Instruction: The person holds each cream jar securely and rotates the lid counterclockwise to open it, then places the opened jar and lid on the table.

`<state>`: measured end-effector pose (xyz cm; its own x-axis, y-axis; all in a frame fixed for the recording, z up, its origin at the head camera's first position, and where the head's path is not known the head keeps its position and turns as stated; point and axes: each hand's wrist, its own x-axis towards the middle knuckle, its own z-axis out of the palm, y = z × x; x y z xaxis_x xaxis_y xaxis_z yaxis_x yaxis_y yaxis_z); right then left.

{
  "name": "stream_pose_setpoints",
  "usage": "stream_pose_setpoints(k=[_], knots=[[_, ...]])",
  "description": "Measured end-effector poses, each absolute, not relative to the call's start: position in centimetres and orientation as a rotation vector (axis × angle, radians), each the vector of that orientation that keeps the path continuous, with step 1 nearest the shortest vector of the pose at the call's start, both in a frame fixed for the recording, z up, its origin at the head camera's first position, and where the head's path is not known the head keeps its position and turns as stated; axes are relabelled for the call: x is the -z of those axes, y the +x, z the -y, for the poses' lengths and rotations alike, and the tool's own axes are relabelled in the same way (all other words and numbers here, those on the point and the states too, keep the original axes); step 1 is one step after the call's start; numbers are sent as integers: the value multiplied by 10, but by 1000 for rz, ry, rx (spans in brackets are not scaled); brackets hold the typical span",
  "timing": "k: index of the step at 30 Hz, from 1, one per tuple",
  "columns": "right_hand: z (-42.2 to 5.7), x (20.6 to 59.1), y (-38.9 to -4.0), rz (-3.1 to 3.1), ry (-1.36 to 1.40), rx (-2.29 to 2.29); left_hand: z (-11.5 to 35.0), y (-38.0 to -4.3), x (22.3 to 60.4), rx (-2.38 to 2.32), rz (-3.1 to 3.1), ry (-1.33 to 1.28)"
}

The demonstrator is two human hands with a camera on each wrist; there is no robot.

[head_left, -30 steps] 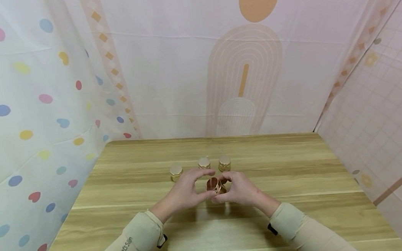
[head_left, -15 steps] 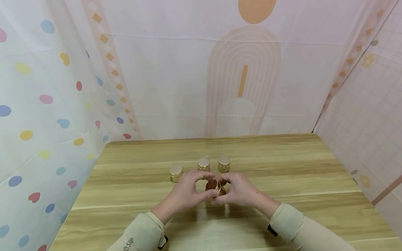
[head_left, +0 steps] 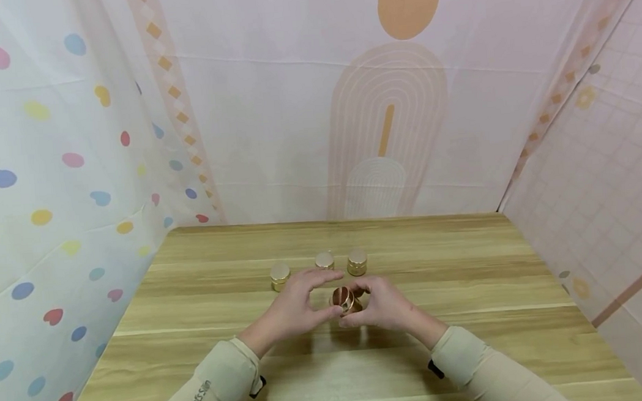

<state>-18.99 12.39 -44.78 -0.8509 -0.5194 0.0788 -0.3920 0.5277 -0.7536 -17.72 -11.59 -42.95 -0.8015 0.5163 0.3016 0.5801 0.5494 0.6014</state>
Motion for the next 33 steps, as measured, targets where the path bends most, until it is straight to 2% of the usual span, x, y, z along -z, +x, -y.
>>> stream_pose_setpoints(k=[8, 24, 33], knots=[[-123, 448, -190, -2611, -786, 1219, 115, -178, 430, 1023, 2656, -1020], [-122, 448, -187, -2595, -773, 1234, 112, -172, 430, 1028, 2755, -881], [-122, 449, -187, -2626, -799, 1200, 114, -171, 429, 950, 2750, -935]])
